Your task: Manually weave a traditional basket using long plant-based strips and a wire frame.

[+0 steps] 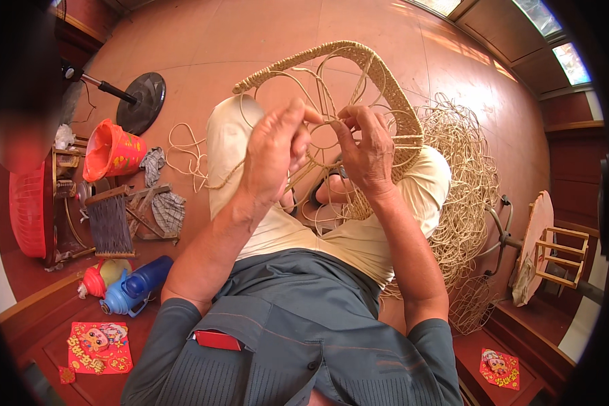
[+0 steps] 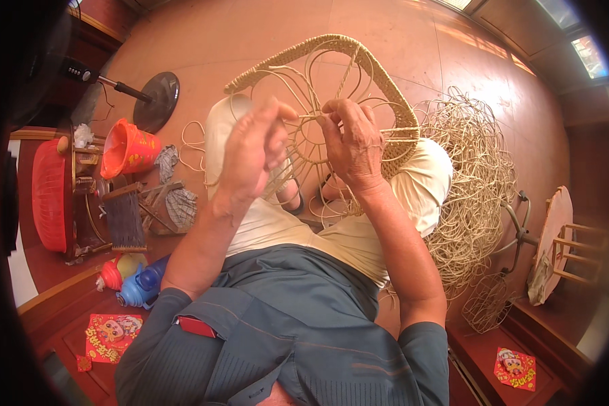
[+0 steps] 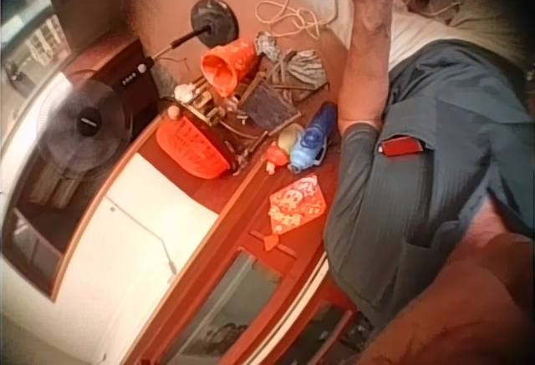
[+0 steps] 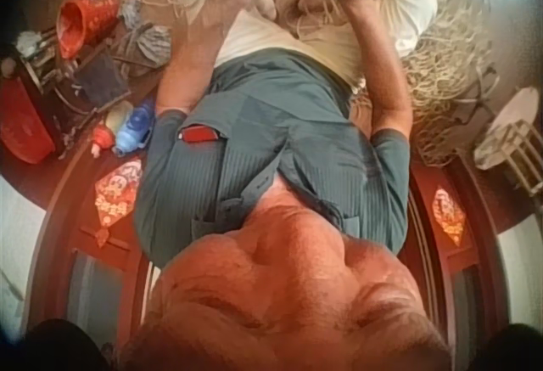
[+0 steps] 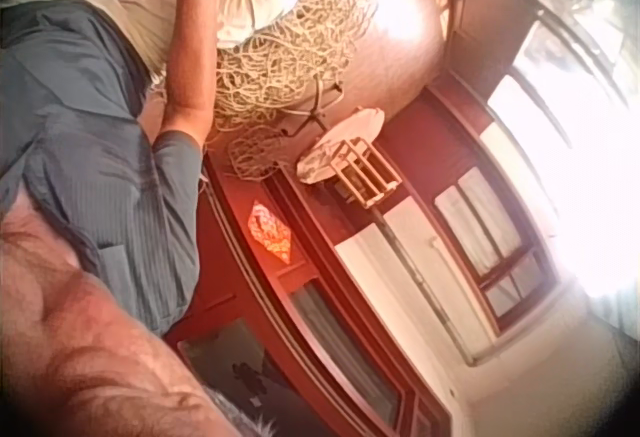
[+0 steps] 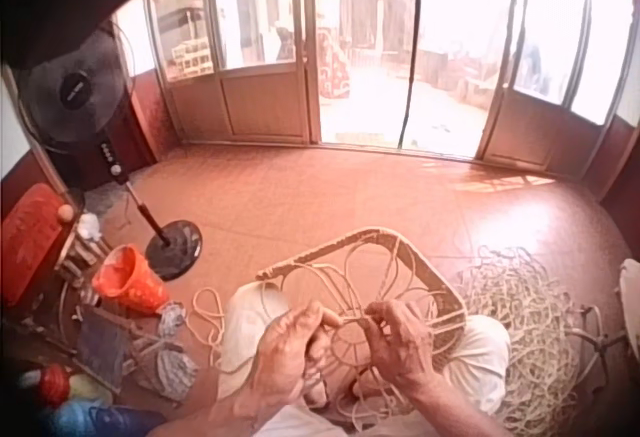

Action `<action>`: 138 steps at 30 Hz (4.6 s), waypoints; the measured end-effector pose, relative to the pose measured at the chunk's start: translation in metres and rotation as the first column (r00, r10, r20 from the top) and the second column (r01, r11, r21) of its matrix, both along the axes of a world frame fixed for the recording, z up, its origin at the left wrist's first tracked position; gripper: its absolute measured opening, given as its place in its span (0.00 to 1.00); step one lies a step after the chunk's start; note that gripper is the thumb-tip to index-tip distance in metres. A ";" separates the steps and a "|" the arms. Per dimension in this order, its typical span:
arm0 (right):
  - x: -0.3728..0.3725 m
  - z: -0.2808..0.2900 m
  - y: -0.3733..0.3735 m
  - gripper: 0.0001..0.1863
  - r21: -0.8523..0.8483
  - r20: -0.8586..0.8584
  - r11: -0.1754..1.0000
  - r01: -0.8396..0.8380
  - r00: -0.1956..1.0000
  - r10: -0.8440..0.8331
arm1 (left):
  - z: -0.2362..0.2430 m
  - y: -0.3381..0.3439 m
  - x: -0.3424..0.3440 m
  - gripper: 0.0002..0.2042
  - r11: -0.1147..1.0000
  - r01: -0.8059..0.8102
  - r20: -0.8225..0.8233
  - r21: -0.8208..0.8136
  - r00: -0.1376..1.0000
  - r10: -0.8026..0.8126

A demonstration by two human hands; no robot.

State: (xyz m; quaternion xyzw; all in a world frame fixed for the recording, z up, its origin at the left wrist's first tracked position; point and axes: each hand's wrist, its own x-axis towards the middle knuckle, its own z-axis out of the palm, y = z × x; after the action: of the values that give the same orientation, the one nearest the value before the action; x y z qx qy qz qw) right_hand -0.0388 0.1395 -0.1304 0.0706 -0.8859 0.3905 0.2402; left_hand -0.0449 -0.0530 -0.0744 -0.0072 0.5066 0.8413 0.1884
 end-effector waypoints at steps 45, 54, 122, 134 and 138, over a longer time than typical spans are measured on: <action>-0.001 0.008 -0.009 0.10 0.006 0.140 1.000 0.019 0.990 -0.019 | -0.068 0.036 0.033 0.17 0.727 -0.143 -0.448 -0.672 0.860 -0.245; -0.003 0.004 -0.014 0.06 -0.108 0.109 0.992 0.067 0.992 -0.055 | -0.067 0.032 0.033 0.18 0.718 -0.177 -0.480 -0.673 0.843 -0.242; -0.020 0.045 0.034 0.13 -0.152 0.496 0.932 -0.328 0.790 0.359 | -0.054 0.074 0.036 0.11 0.952 -0.222 0.495 0.209 0.864 0.093; -0.008 0.051 0.024 0.12 -0.245 0.585 0.931 -0.270 0.725 0.364 | -0.083 0.036 0.045 0.23 0.866 -0.076 -0.268 -0.495 0.961 -0.069; -0.002 0.028 0.033 0.10 0.060 0.272 0.939 -0.337 0.911 0.310 | -0.069 0.027 0.047 0.24 0.619 -0.173 -0.412 -0.766 0.872 -0.266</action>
State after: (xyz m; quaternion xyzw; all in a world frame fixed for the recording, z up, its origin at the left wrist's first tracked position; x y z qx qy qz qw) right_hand -0.0412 0.1721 -0.1026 0.1776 -0.9049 0.3835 0.0505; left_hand 0.0017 -0.0263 -0.1435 0.1371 0.8518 0.5027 0.0545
